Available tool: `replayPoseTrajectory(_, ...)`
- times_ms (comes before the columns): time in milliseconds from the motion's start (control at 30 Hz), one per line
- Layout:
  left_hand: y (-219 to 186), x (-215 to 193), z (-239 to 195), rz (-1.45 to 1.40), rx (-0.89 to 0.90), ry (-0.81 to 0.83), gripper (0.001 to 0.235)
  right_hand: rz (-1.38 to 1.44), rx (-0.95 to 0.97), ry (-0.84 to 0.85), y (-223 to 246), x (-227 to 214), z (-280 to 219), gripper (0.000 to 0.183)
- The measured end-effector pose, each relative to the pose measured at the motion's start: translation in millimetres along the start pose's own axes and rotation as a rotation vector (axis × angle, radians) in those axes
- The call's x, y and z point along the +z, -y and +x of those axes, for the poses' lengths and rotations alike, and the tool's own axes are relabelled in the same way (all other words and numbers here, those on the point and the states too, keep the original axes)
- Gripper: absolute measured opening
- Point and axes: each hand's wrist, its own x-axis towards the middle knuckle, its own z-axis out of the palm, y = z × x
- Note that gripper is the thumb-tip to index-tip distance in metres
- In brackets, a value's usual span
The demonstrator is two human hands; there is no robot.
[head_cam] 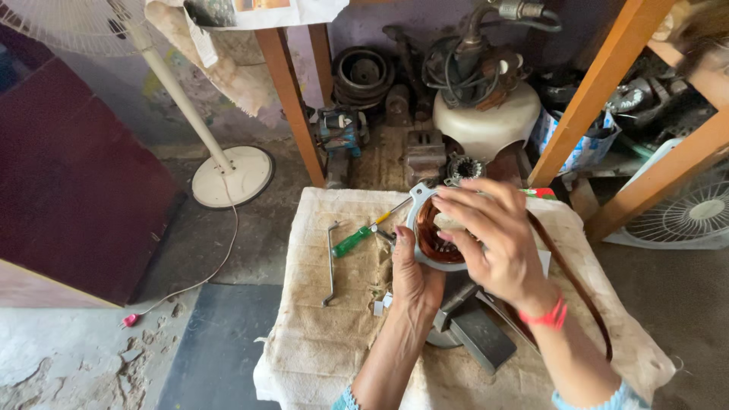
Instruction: The person winds copper wire around a motor stator core, carefully inserting and tucking the wire into slots by hand. They rotate the stator and adjust the wire placement to ensure even winding.
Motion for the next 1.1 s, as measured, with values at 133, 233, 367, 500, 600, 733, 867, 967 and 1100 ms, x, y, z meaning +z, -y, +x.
replayPoseTrajectory(133, 0.7, 12.9, -4.8, -0.013, -0.003, 0.065, 0.059, 0.143, -0.178, 0.166, -18.7, -5.7, 29.2, 0.037)
replayPoseTrajectory(233, -1.9, 17.0, -5.5, 0.073, 0.032, 0.056, 0.048, 0.174, -0.222, 0.227, -18.7, -5.5, 32.8, 0.047)
replayPoseTrajectory(367, -5.5, 20.4, -6.3, 0.087, 0.017, 0.057, 0.041, 0.148, -0.290, 0.242, -19.9, -7.5, 31.8, 0.059)
replayPoseTrajectory(500, -5.4, 22.7, -7.7, 0.059, -0.002, 0.029, 0.041, 0.114, -0.309, 0.260, -24.2, -5.9, 33.3, 0.052)
replayPoseTrajectory(600, -5.5, 24.8, -9.1, 0.132, 0.025, 0.004, 0.045, 0.147, -0.320, 0.268, -27.4, -4.7, 34.6, 0.040)
replayPoseTrajectory(733, -8.7, 28.5, -9.3, 0.102, -0.005, -0.021, 0.041, 0.240, -0.282, 0.271, -28.6, -2.1, 34.7, 0.040)
replayPoseTrajectory(867, -12.3, 32.1, -11.4, 0.120, -0.017, -0.016, 0.040, 0.281, -0.278, 0.333, -34.3, -4.5, 37.8, 0.044)
replayPoseTrajectory(967, -14.3, 33.8, -13.0, 0.131, -0.043, -0.029, 0.041, 0.320, -0.278, 0.374, -39.2, -5.9, 40.5, 0.042)
replayPoseTrajectory(1100, -16.3, 35.0, -14.5, 0.151, -0.073, -0.081, 0.040, 0.281, -0.305, 0.408, -42.6, -6.7, 43.9, 0.038)
